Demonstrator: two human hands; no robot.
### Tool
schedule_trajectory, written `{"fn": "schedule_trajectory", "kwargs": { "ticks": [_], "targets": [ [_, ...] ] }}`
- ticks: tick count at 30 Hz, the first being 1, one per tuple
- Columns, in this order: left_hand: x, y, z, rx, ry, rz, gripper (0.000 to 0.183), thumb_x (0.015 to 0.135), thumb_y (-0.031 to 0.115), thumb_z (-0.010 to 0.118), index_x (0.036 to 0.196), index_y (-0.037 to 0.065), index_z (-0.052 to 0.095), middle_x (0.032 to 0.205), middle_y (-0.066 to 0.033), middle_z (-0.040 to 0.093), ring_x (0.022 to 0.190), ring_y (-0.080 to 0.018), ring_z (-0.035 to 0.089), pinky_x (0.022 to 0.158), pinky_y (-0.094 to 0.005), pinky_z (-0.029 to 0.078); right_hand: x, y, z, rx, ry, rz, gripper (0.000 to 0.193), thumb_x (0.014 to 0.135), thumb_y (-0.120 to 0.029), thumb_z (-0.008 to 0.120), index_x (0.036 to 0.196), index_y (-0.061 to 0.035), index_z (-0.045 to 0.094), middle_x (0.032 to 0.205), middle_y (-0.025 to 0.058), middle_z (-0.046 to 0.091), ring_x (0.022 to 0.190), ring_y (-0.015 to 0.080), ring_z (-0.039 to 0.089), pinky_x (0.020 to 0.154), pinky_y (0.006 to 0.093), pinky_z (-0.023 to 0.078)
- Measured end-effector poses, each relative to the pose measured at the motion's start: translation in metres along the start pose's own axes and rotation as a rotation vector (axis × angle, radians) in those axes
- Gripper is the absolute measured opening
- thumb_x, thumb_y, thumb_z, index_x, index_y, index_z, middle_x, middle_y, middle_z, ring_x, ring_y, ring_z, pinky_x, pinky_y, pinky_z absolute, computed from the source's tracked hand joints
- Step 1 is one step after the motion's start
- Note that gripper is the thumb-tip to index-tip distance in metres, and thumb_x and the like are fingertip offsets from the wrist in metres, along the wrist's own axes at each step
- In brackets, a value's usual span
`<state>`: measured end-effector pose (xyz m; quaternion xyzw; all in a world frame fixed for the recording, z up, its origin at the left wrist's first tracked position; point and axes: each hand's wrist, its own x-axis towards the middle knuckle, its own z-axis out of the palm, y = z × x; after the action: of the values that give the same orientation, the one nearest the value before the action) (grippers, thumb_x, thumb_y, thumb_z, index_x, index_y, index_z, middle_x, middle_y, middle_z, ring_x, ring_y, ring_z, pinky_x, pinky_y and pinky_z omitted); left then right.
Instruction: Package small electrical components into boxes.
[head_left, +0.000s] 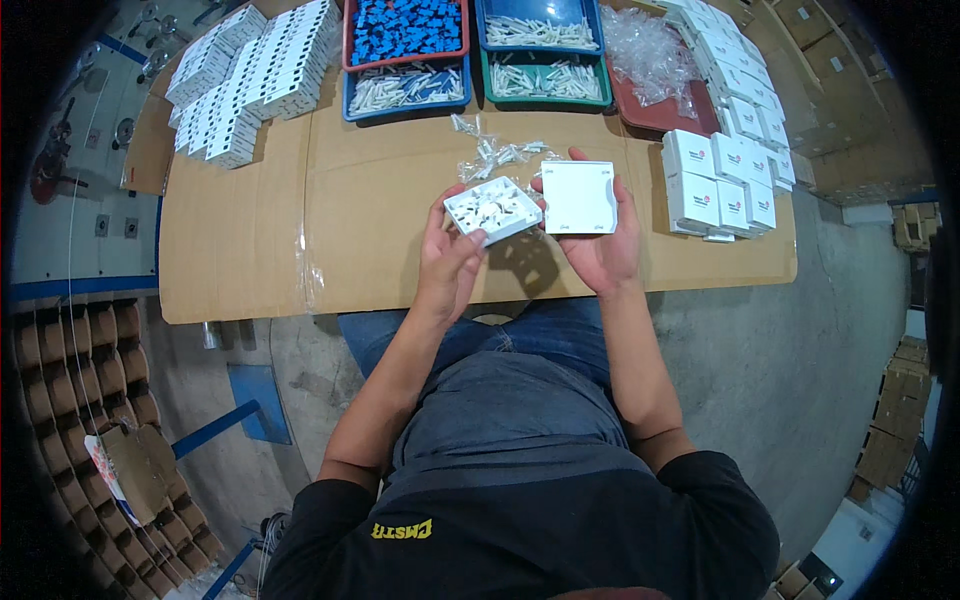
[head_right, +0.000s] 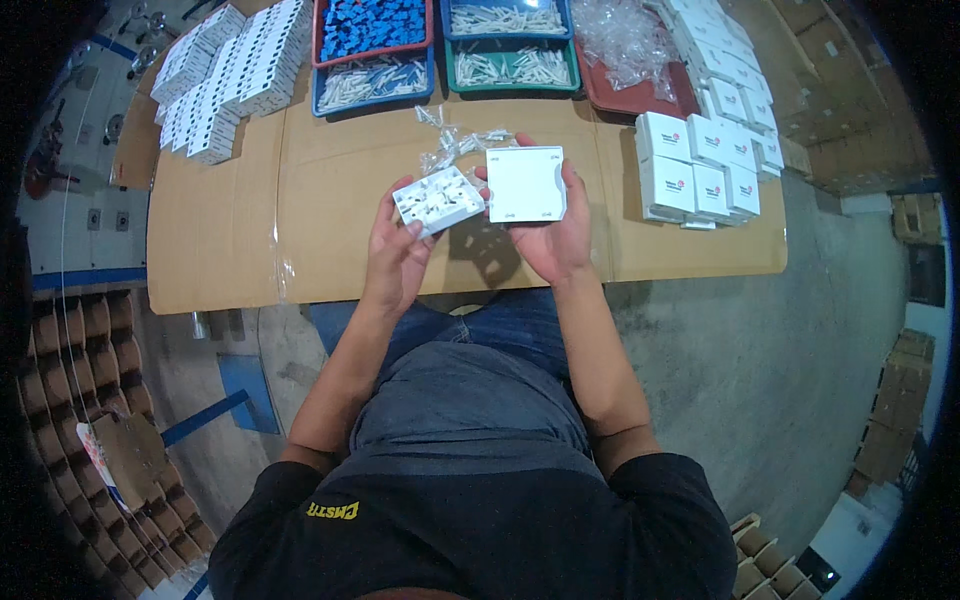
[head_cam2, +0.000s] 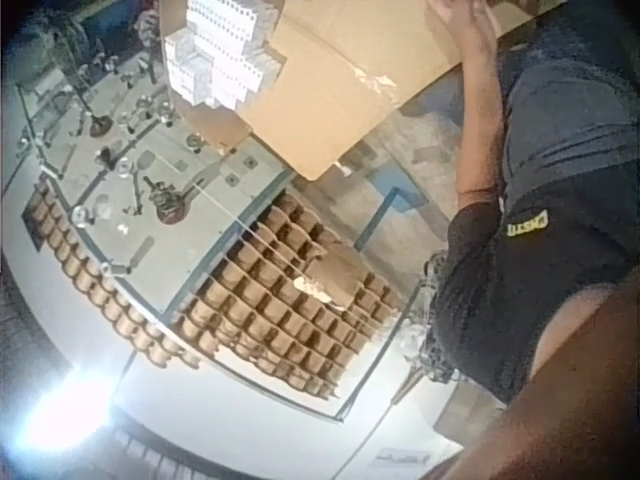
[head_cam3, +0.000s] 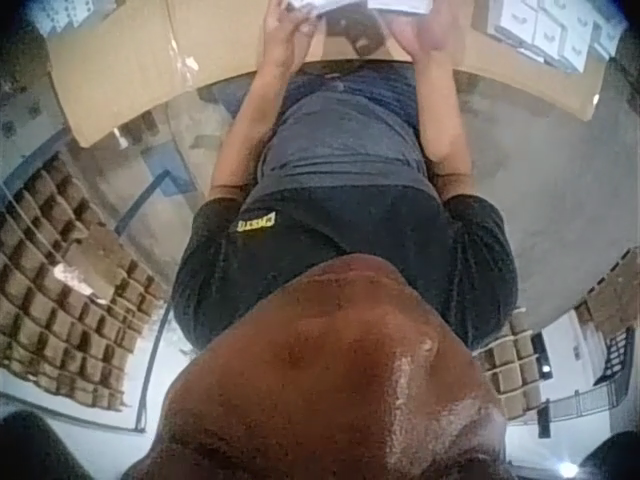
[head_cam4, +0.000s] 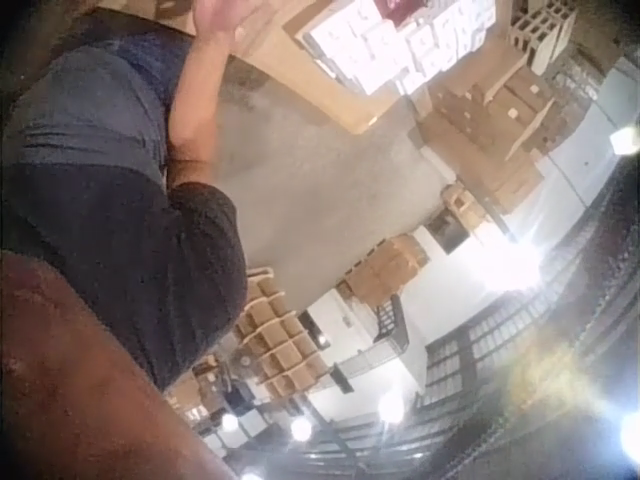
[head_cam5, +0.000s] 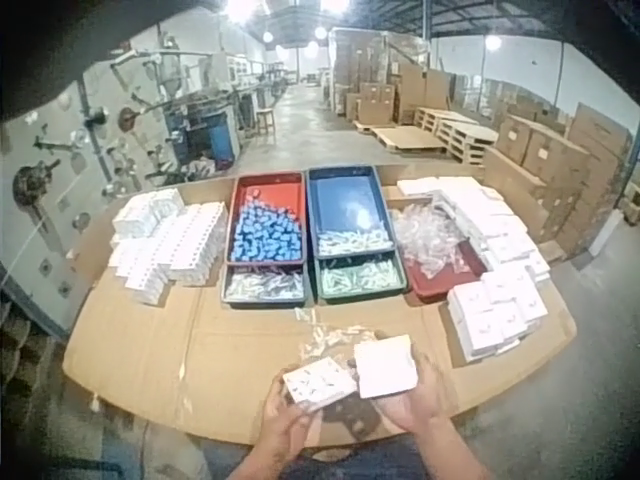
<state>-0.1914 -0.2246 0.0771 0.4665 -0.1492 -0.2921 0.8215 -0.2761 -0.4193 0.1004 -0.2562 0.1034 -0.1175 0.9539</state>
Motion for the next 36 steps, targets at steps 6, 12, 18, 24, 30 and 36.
{"fn": "schedule_trajectory", "kwargs": {
  "ticks": [6,12,18,24,30,36],
  "targets": [
    [0.0,0.015,0.016,-0.616,0.152,-0.253,0.063,0.106,0.056,0.039,0.154,0.016,0.033,0.15,-0.0205,0.048,0.132,-0.0367,0.053,0.109,-0.0503,0.045,0.0,0.016,0.018,0.155,-0.036,0.066,0.065,0.109,-0.05,0.03,0.159,-0.0101,0.033,0.143,0.0335,0.051,0.118,0.0382,0.062,0.098,0.0489,0.053],
    [0.012,0.013,-0.015,-0.668,0.037,-0.239,0.063,0.109,0.055,0.033,0.158,0.014,0.034,0.144,-0.018,0.055,0.13,-0.0324,0.057,0.11,-0.0497,0.044,-0.001,0.023,0.026,0.294,-0.111,0.149,0.06,0.109,-0.047,0.033,0.154,-0.0079,0.039,0.144,0.0316,0.05,0.125,0.0413,0.058,0.104,0.0537,0.048],
    [0.005,0.033,-0.014,-0.639,0.088,-0.12,0.058,0.111,0.052,0.028,0.163,0.025,0.025,0.141,-0.0187,0.056,0.126,-0.0331,0.06,0.107,-0.051,0.048,-0.003,0.024,0.031,0.1,-0.039,0.189,0.067,0.108,-0.053,0.039,0.159,-0.0098,0.032,0.152,0.0337,0.043,0.136,0.0455,0.051,0.112,0.0569,0.043],
    [0.005,0.027,-0.002,-0.368,0.12,-0.055,0.061,0.111,0.05,0.027,0.162,0.017,0.028,0.148,-0.022,0.053,0.136,-0.0334,0.052,0.113,-0.0502,0.043,-0.004,0.029,0.041,0.172,-0.067,0.249,0.059,0.108,-0.043,0.05,0.152,-0.004,0.04,0.146,0.0257,0.053,0.129,0.0379,0.058,0.11,0.0501,0.046],
    [-0.002,0.028,0.02,-0.314,0.145,0.01,0.068,0.099,0.039,0.028,0.158,0.005,0.036,0.147,-0.0141,0.056,0.134,-0.0271,0.053,0.113,-0.041,0.042,-0.008,0.06,0.051,-1.019,-0.049,-0.409,0.072,0.084,-0.013,0.086,0.145,-0.0017,0.05,0.136,0.0147,0.06,0.126,0.0235,0.059,0.107,0.0374,0.048],
    [-0.01,0.03,0.029,-0.147,0.127,0.099,0.08,0.094,0.05,0.033,0.16,0.003,0.033,0.156,-0.0157,0.047,0.137,-0.027,0.05,0.116,-0.039,0.038,-0.012,0.063,0.062,-1.34,-0.067,-0.544,0.071,0.078,-0.018,0.09,0.14,-0.0001,0.059,0.136,0.0171,0.063,0.125,0.0267,0.061,0.104,0.0394,0.049]
  ]
}}
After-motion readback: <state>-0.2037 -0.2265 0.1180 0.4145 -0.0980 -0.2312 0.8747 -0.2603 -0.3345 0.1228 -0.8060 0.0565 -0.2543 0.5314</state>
